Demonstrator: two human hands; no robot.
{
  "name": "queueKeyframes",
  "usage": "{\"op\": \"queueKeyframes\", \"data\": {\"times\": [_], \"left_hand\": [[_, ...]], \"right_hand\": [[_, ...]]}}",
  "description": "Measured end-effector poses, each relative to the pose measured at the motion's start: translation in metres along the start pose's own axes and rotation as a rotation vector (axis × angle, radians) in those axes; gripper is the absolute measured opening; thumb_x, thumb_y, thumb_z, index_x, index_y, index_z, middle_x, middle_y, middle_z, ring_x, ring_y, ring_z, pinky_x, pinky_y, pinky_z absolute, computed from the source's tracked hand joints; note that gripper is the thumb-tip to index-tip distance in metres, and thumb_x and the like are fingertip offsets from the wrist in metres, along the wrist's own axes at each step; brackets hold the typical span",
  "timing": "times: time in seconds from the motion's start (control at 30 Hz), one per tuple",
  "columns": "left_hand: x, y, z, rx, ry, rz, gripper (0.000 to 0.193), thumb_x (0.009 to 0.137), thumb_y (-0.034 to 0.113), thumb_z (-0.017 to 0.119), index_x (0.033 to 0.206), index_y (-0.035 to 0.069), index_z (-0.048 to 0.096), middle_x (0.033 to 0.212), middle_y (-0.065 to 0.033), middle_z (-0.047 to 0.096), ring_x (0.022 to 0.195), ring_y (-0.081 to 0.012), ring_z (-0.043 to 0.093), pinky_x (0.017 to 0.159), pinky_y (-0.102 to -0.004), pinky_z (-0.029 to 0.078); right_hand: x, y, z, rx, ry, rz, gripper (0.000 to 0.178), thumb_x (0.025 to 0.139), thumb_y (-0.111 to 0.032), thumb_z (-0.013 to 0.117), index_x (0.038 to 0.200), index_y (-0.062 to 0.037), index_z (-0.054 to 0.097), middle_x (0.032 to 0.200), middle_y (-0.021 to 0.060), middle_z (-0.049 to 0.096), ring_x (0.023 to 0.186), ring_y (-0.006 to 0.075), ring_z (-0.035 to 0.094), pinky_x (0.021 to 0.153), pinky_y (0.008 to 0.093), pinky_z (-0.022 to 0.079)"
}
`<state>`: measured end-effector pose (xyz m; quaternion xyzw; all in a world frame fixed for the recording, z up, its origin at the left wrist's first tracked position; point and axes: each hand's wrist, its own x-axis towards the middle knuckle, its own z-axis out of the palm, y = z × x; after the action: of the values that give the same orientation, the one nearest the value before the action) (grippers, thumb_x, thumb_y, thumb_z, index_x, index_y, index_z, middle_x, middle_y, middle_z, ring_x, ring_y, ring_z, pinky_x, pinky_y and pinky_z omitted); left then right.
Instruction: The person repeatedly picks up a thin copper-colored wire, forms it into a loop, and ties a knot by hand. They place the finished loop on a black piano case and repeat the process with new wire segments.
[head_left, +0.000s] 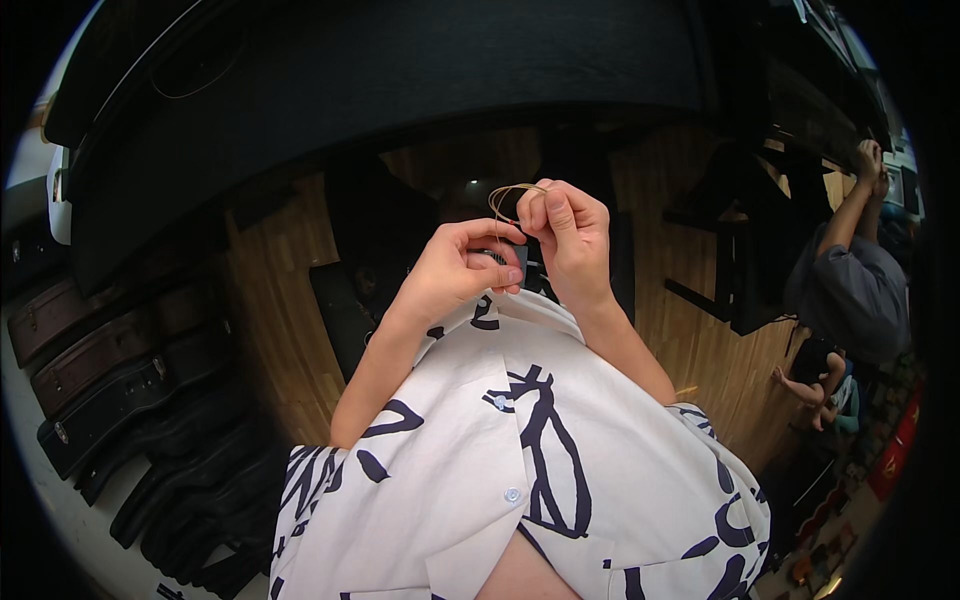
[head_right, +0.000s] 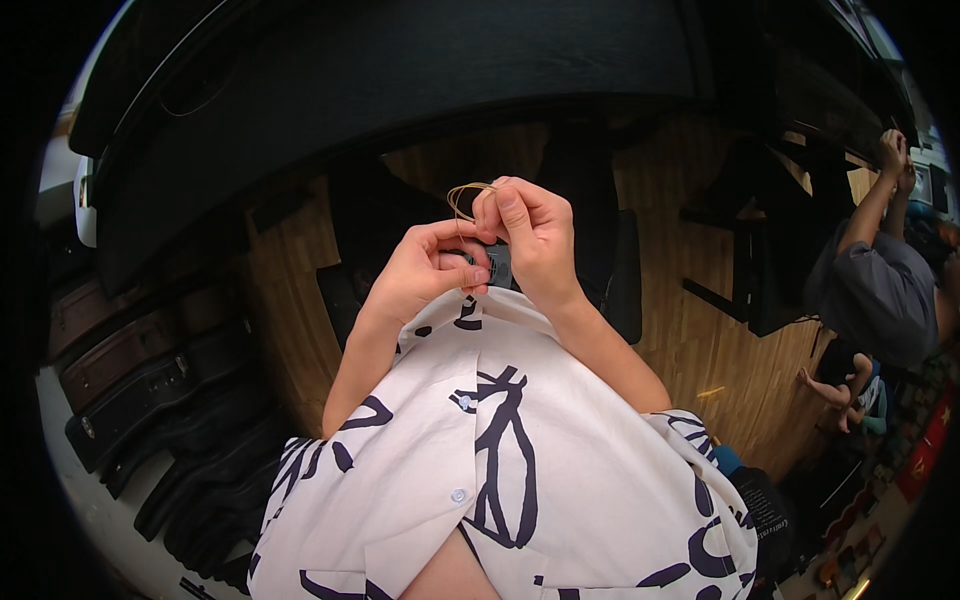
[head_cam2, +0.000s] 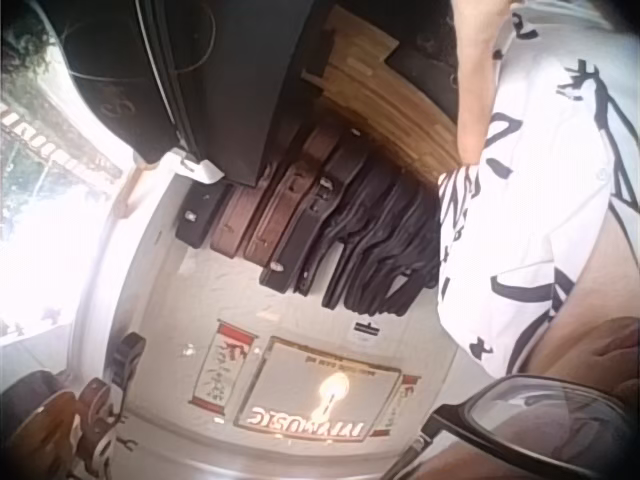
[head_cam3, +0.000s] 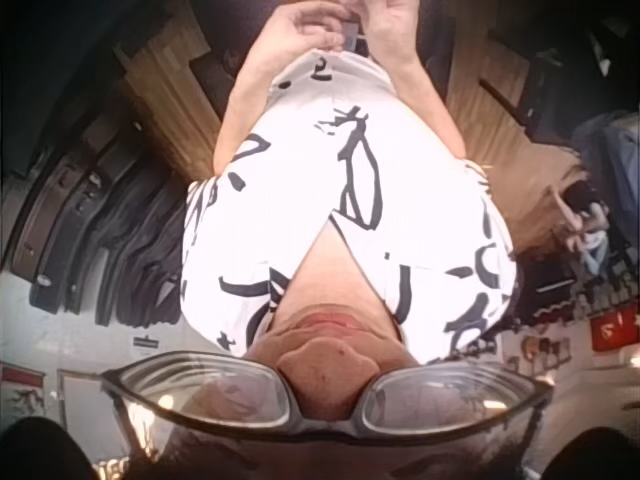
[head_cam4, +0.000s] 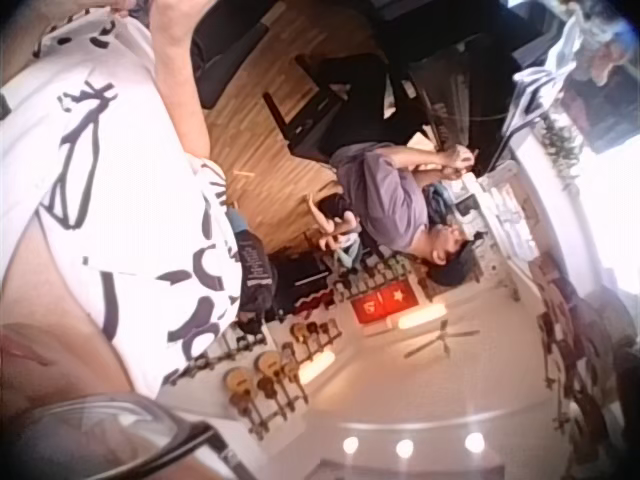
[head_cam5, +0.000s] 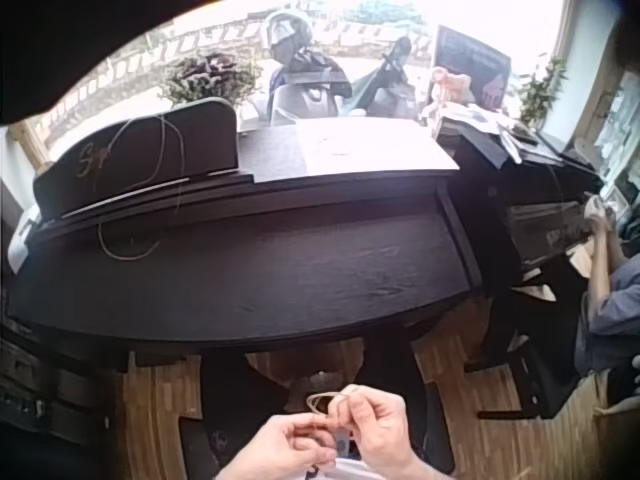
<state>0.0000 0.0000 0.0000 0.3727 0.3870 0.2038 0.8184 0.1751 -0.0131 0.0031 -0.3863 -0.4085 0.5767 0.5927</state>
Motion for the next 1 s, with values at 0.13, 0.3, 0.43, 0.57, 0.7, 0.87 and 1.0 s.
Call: {"op": "queueKeyframes", "data": {"times": [0.13,0.3,0.43,0.57,0.7,0.87,1.0], "left_hand": [[-0.001,0.001,0.003,0.019,0.044,0.088,0.028,0.086,-0.001,0.070,0.114,-0.005,0.064,0.091,-0.0096,0.069,0.081,-0.0171,0.072,0.076,-0.0276,0.058],[-0.004,0.003,-0.003,0.155,0.124,0.232,0.027,0.089,0.000,0.069,0.116,-0.004,0.065,0.098,-0.0082,0.069,0.090,-0.0153,0.069,0.086,-0.0297,0.056],[-0.004,-0.001,-0.008,0.148,0.200,0.387,0.023,0.094,0.008,0.068,0.114,-0.003,0.067,0.096,-0.0060,0.069,0.088,-0.0126,0.065,0.077,-0.0244,0.052],[-0.004,0.000,-0.007,0.054,0.227,0.423,0.020,0.099,0.017,0.063,0.103,-0.001,0.071,0.088,-0.0036,0.069,0.077,-0.0096,0.062,0.067,-0.0218,0.047],[-0.006,0.000,-0.012,-0.042,0.215,0.384,0.020,0.099,0.017,0.063,0.097,0.000,0.073,0.083,-0.0033,0.070,0.073,-0.0083,0.062,0.063,-0.0209,0.046],[-0.009,0.002,-0.023,0.022,0.206,0.371,0.020,0.099,0.017,0.063,0.093,0.000,0.073,0.082,-0.0034,0.070,0.070,-0.0071,0.060,0.061,-0.0205,0.046],[-0.009,0.005,-0.027,0.219,0.226,0.305,0.018,0.097,0.012,0.062,0.091,-0.001,0.072,0.080,-0.0039,0.070,0.067,-0.0075,0.059,0.060,-0.0209,0.045]], "right_hand": [[0.002,-0.005,0.003,0.100,0.008,0.062,0.039,0.106,-0.022,0.050,0.074,-0.0003,0.051,0.073,0.0042,0.050,0.072,0.0119,0.047,0.062,0.0250,0.040],[0.002,-0.004,0.005,0.209,0.011,0.125,0.039,0.106,-0.023,0.049,0.075,-0.0008,0.052,0.073,0.0046,0.051,0.071,0.0108,0.046,0.061,0.0242,0.039],[0.003,-0.006,0.001,0.237,-0.035,0.191,0.038,0.106,-0.024,0.049,0.075,-0.0010,0.053,0.074,0.0051,0.053,0.070,0.0095,0.045,0.062,0.0227,0.039],[0.002,-0.005,0.005,0.313,-0.035,0.223,0.037,0.106,-0.022,0.048,0.075,-0.0013,0.055,0.076,0.0055,0.055,0.069,0.0081,0.045,0.062,0.0224,0.038],[0.004,0.002,0.008,0.151,0.005,0.163,0.035,0.105,-0.021,0.050,0.079,0.0007,0.059,0.078,0.0044,0.058,0.066,0.0076,0.046,0.062,0.0229,0.039],[0.011,-0.005,-0.020,-0.184,-0.173,0.339,0.026,0.102,-0.016,0.053,0.087,0.0026,0.064,0.080,0.0023,0.063,0.068,0.0069,0.052,0.062,0.0226,0.041],[0.011,-0.015,-0.014,-0.444,-0.171,0.310,0.017,0.093,-0.002,0.050,0.093,0.0031,0.066,0.078,0.0031,0.065,0.067,0.0072,0.055,0.060,0.0234,0.042]]}}
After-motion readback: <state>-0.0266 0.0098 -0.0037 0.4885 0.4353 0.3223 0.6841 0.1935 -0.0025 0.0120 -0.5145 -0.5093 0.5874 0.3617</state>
